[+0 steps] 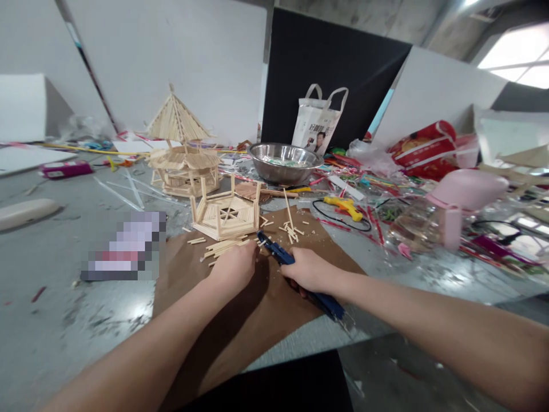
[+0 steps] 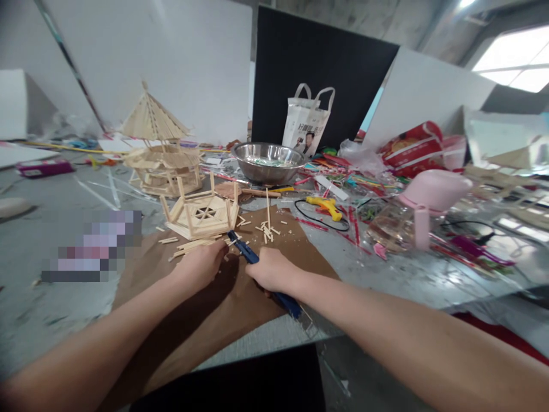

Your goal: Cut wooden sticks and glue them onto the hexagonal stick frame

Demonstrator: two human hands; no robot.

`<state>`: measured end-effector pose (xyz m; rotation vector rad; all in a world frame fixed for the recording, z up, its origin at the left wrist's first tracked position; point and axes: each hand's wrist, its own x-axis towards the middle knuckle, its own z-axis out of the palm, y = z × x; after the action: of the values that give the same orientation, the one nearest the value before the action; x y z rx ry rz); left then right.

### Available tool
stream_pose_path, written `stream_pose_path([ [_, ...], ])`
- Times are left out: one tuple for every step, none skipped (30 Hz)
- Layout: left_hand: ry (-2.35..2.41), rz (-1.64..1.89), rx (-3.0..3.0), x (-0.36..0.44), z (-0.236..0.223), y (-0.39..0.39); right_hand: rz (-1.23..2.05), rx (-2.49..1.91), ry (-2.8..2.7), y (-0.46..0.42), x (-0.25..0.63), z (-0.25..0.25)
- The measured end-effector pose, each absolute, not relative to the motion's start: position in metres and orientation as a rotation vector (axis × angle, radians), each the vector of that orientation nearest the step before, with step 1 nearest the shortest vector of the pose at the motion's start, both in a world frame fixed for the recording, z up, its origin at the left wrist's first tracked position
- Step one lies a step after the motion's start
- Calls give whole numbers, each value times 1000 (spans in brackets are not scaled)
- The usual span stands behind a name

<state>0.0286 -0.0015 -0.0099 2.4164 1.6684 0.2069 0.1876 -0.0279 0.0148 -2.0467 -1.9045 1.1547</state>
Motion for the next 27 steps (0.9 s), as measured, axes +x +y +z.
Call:
stream_pose_path([
  [1678,201,2414,29,-10,-1,1145,-2046,-1898,-28,188,13],
  [1687,195,2411,29,-10,-1,1140,-2044,-1891,-28,188,12],
  [1694,188,2406,30,-10,-1,1140,-2039,-1886,-27,189,11],
  [1699,182,2403,30,-10,-1,1141,-2036,-1884,-27,189,10],
  [1702,178,2402,31,-10,-1,1142,-2034,-1884,-27,189,9],
  [1699,171,2404,31,-10,-1,1142,-2031,-1887,-26,190,8],
  [1696,163,2409,31,-10,0,1142,-2030,-1892,-26,190,8],
  [1696,155,2415,31,-10,0,1142,-2034,-1894,-26,189,8],
  [1696,147,2420,31,-11,0,1140,-2041,-1894,-26,189,8],
  [1697,142,2425,31,-11,0,1137,-2049,-1892,-26,189,8],
  [1700,135,2428,31,-11,0,1131,-2056,-1890,-26,189,8],
  [1704,126,2428,31,-11,1,1123,-2060,-1889,-26,188,8],
  [1709,120,2425,31,-11,1,1115,-2060,-1890,-26,188,8],
  [1712,115,2421,31,-11,1,1105,-2058,-1895,-25,188,7],
  [1715,111,2416,31,-11,1,1096,-2057,-1902,-25,188,7],
  [1720,112,2411,31,-12,1,1091,-2057,-1908,-25,188,7],
  [1725,115,2407,31,-12,1,1087,-2060,-1912,-25,188,7],
  [1729,121,2404,31,-12,1,1088,-2066,-1912,-25,188,7],
  [1733,123,2401,31,-12,1,1091,-2073,-1908,-25,188,8],
  [1736,121,2398,31,-11,0,1095,-2079,-1905,-25,188,8],
  [1735,121,2398,31,-11,0,1097,-2083,-1904,-25,188,8],
  [1734,120,2397,31,-10,0,1095,-2086,-1907,-25,188,8],
  [1730,118,2397,31,-10,-1,1084,-2093,-1911,-25,187,8],
  [1729,115,2397,31,-9,-1,1064,-2101,-1917,-25,187,9],
  [1727,110,2399,31,-9,-1,1040,-2110,-1922,-25,187,8],
  [1723,102,2404,32,-8,-1,1022,-2118,-1924,-25,186,8],
  [1721,93,2409,32,-8,-2,1015,-2123,-1922,-25,186,8],
])
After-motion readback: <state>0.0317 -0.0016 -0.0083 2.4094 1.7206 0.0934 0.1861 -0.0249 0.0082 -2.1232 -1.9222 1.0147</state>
